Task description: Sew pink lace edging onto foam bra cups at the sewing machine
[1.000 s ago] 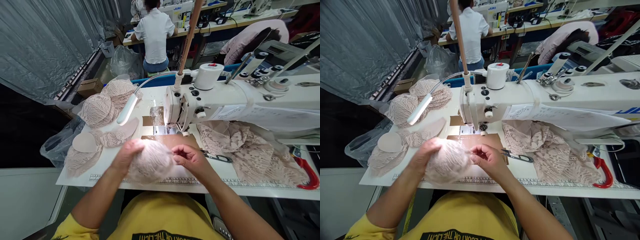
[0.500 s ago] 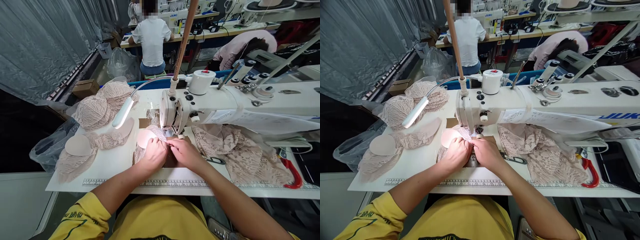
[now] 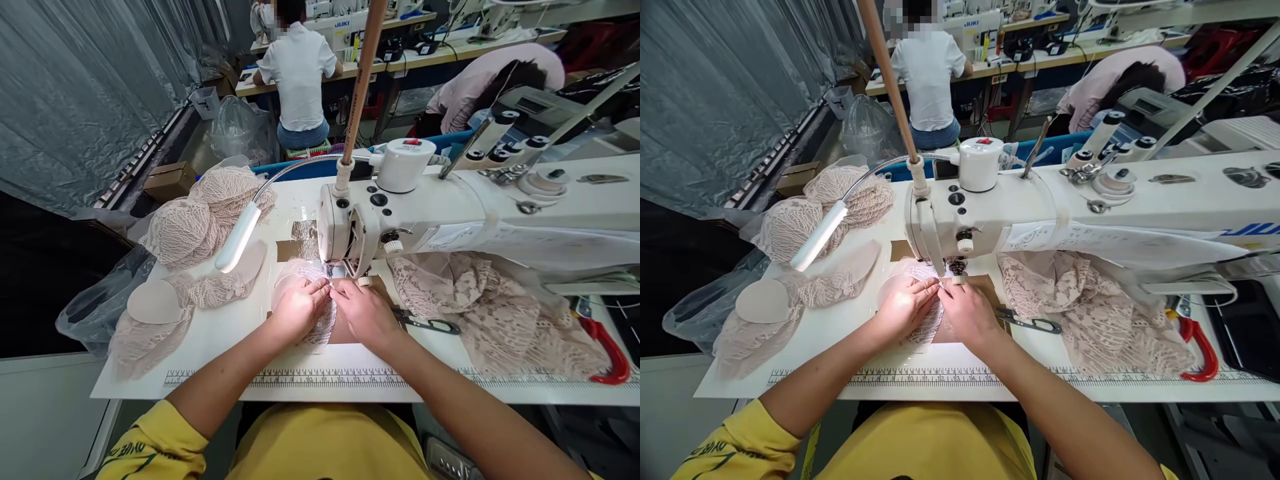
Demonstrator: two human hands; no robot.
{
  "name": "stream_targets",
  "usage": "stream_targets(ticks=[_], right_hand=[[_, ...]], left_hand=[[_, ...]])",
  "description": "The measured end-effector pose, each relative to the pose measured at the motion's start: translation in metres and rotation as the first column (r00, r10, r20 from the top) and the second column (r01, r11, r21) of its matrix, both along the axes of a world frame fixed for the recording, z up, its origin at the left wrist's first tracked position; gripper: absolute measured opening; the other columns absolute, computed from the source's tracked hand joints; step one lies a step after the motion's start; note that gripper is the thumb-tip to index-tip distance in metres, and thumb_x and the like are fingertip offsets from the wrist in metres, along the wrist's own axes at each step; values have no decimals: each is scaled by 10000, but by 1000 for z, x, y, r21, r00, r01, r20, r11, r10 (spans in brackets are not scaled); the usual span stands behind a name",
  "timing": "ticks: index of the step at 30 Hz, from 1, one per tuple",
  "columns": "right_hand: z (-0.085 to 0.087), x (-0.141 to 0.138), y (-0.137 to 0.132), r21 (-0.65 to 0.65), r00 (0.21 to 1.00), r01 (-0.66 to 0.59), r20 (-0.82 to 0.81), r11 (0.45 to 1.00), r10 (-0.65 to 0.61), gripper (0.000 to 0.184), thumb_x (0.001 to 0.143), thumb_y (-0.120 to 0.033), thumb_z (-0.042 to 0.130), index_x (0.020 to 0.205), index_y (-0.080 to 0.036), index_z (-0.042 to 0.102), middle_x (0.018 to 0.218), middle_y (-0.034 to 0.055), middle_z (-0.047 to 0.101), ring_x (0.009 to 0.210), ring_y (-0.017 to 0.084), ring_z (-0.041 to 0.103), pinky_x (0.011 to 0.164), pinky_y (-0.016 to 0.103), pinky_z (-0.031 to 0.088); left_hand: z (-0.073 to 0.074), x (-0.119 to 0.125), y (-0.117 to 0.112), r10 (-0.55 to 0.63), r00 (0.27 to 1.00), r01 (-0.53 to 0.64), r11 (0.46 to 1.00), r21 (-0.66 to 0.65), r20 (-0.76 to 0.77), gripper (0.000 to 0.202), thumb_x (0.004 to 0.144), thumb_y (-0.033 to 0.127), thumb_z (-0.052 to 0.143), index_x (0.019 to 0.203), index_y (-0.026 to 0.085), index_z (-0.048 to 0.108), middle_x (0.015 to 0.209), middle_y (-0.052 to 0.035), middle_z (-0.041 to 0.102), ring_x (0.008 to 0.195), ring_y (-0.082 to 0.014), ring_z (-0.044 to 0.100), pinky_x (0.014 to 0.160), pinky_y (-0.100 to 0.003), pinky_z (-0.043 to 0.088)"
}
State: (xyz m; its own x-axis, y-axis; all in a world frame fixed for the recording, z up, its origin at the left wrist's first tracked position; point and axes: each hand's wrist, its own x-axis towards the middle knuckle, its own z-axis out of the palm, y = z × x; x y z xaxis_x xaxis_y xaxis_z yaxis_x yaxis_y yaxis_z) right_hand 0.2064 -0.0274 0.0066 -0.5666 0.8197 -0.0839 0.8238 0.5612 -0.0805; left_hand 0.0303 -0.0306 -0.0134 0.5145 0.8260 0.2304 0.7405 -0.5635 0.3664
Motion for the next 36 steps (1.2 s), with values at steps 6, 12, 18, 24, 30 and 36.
stream_targets(ticks=[6,12,18,24,30,36], right_hand=[[1,-4,8,-1,996,75,-41,997,-75,432,888,-94,420,1269,-206,588,1114,107,627,848,205,559,648,313,382],[1,-8,10,-30,988,148,-43,989,-149,478,855,-66,412,1267,-220,597,1130,109,626,851,205,567,662,305,383],[-4,-5,7,97,995,59,-92,994,-50,483,808,-11,442,1224,-177,622,1007,105,653,806,198,547,638,315,364],[-12,-2,7,135,992,48,-119,990,-32,541,784,10,449,1252,-210,607,943,76,640,779,183,530,622,298,344],[-19,0,5,156,989,72,-140,985,-50,452,837,-43,419,1191,-209,645,936,65,632,736,173,518,611,296,336],[-28,1,5,184,982,79,-186,980,-45,443,868,-79,399,1230,-197,625,1032,67,657,805,196,566,663,309,397]], left_hand=[[-7,-5,15,5,1000,-5,1000,28,-25,352,972,251,350,1137,140,640,1247,-145,612,1004,-246,617,848,-407,526],[-4,-6,29,-43,998,44,998,40,-38,325,966,234,354,1049,156,658,1110,-113,677,845,-214,598,771,-388,514],[-6,-8,31,-59,998,60,997,58,-20,305,969,235,363,1051,147,644,1094,-112,671,861,-212,578,767,-364,490],[-11,-9,34,-3,1000,4,997,74,-7,295,951,222,402,1115,151,637,1119,-116,660,856,-216,548,757,-361,478],[-7,-10,29,97,989,-89,993,75,-108,366,946,240,389,1254,157,570,1263,-121,597,1111,-291,498,889,-447,441],[6,-10,20,155,959,-147,988,48,-239,408,918,268,427,1301,164,520,1363,-129,510,1272,-372,383,945,-530,402]])
